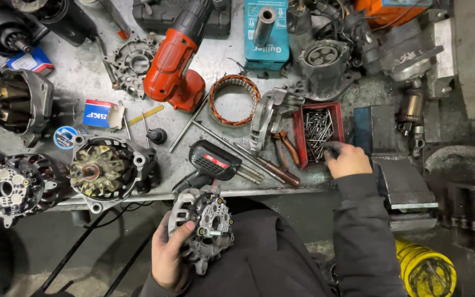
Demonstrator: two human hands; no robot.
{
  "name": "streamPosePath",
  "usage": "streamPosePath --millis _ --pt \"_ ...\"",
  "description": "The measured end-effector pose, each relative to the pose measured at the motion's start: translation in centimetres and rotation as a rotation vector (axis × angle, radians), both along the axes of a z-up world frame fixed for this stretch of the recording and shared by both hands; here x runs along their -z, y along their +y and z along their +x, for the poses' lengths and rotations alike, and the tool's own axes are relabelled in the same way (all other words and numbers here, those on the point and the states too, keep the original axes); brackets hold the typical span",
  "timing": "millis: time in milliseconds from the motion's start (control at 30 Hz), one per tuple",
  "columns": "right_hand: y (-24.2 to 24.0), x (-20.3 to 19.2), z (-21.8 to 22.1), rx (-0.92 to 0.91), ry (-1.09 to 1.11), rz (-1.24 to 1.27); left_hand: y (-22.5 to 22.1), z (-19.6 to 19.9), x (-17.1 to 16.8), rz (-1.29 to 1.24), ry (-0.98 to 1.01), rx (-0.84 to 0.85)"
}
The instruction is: The person handles an alternator, removes a retaining ring, and then uses a screwdriver to tighten screws on the alternator housing. The person briefly walks to a computer desk and returns to the workbench to continue the repair.
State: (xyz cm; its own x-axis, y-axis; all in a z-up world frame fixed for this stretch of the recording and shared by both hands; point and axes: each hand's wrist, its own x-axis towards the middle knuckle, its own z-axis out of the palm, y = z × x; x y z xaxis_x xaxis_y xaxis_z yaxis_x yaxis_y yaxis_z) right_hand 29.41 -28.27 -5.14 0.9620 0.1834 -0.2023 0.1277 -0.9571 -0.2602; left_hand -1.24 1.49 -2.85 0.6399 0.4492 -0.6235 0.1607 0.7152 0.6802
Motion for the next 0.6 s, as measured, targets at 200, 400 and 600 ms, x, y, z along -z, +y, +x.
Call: streamPosePath --millis 200,400,600 --pt "0.3 0.5 -0.6 -0.095 -0.066 -0.024 -0.4 1.0 -1.0 -0.037 0.021 -0.014" --pt "0.8 2.3 -0.7 -0.045 -0.167 -0.119 -0.7 1.3 -0.4 -0.004 -0.011 0.017" --pt "0.0 4.7 -0.6 -0.04 -0.233 -0.03 -0.7 1.4 -0.4 0.003 -0.035 -0.001"
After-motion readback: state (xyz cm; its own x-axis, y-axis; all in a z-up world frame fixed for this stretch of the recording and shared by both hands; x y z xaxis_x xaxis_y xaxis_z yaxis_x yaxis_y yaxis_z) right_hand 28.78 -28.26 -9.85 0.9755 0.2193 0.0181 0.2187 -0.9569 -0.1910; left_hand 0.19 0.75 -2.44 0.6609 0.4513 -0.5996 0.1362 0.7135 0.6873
